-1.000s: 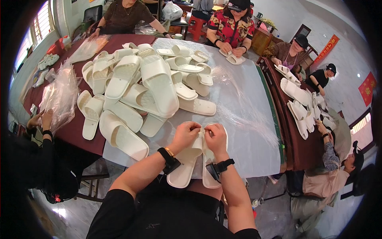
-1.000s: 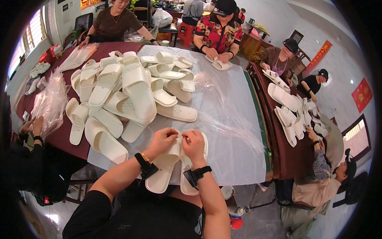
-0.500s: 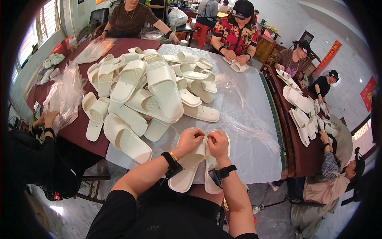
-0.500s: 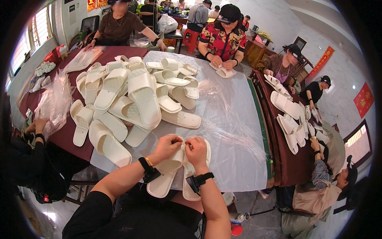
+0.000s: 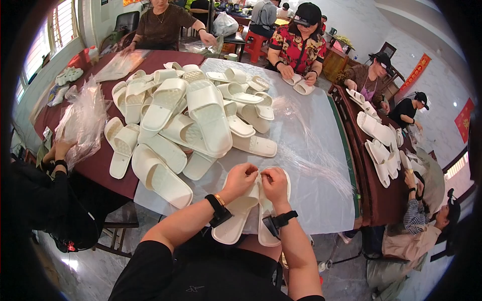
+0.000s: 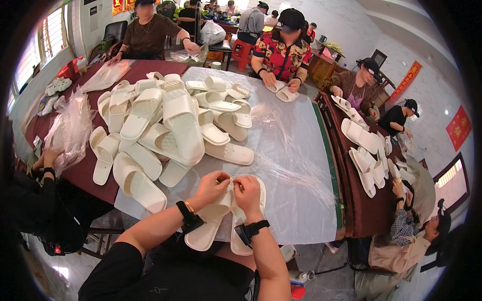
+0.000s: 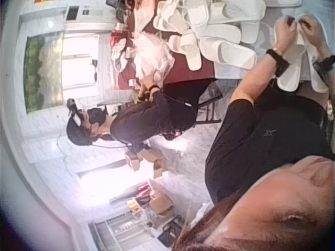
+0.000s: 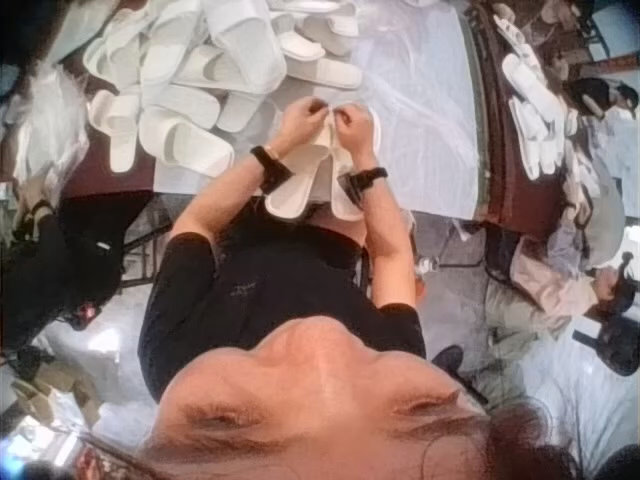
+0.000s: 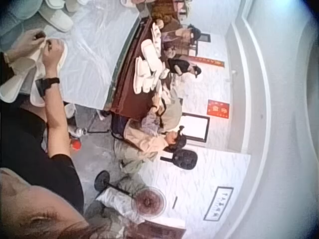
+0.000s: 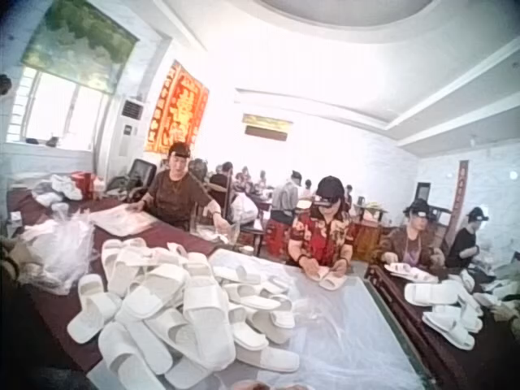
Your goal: Assembling, cleaning, and inspecting white slippers in a workshop setting.
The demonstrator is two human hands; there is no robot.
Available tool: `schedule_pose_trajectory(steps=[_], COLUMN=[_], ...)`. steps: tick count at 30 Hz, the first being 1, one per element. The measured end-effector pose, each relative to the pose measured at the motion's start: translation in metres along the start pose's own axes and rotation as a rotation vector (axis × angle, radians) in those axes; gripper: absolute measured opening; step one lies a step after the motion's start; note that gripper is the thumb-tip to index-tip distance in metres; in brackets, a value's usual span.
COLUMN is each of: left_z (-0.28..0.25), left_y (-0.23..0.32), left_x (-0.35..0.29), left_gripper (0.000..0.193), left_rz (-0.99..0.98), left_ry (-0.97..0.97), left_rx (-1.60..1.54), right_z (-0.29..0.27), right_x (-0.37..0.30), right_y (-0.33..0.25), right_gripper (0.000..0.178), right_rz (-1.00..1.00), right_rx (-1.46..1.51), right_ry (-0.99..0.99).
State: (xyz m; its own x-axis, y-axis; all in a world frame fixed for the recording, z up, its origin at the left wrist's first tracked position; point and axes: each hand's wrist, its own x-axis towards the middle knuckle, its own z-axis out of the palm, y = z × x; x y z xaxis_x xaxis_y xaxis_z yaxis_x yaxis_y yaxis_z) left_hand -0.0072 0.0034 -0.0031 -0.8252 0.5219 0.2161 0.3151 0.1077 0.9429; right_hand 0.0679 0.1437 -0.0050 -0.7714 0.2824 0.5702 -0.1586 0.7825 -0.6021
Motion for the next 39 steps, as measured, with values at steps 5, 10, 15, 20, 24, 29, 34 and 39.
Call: schedule_pose_trajectory(steps=[5,10,15,20,24,29,34,39], left_z=[-0.003,0.001,-0.001,0.000,-0.001,-0.002,-0.025,-0.048], left_y=[-0.004,-0.005,-0.001,-0.008,-0.009,-0.007,0.039,0.047], left_x=[-0.002,-0.002,-0.004,-0.002,-0.002,-0.002,-0.033,-0.089], left_gripper=[0.015,0.014,0.013,0.012,0.011,0.012,0.016,0.032], left_rz=[0.032,0.072,0.074,0.091,0.072,0.208,0.433,0.154], left_ry=[0.004,-0.034,-0.039,-0.024,-0.030,0.142,0.182,-0.500], left_rx=[0.026,0.129,0.127,0.090,0.054,0.158,0.381,0.456], right_z=[0.000,0.000,0.001,0.001,0.001,0.004,-0.010,-0.036], right_x=[0.002,0.001,0.001,0.002,-0.002,-0.001,-0.001,-0.021], right_y=[-0.004,-0.001,-0.003,-0.006,0.001,-0.001,0.007,0.028], right_gripper=[0.008,0.012,0.011,0.008,0.007,0.013,0.021,0.026], right_rz=[-0.069,-0.155,-0.102,-0.112,0.002,0.056,0.141,0.294], right_rx=[-0.020,-0.066,-0.072,-0.107,-0.129,-0.154,-0.086,-0.115], right_ry=[-0.009,0.000,-0.064,-0.065,-0.025,0.044,0.152,0.241])
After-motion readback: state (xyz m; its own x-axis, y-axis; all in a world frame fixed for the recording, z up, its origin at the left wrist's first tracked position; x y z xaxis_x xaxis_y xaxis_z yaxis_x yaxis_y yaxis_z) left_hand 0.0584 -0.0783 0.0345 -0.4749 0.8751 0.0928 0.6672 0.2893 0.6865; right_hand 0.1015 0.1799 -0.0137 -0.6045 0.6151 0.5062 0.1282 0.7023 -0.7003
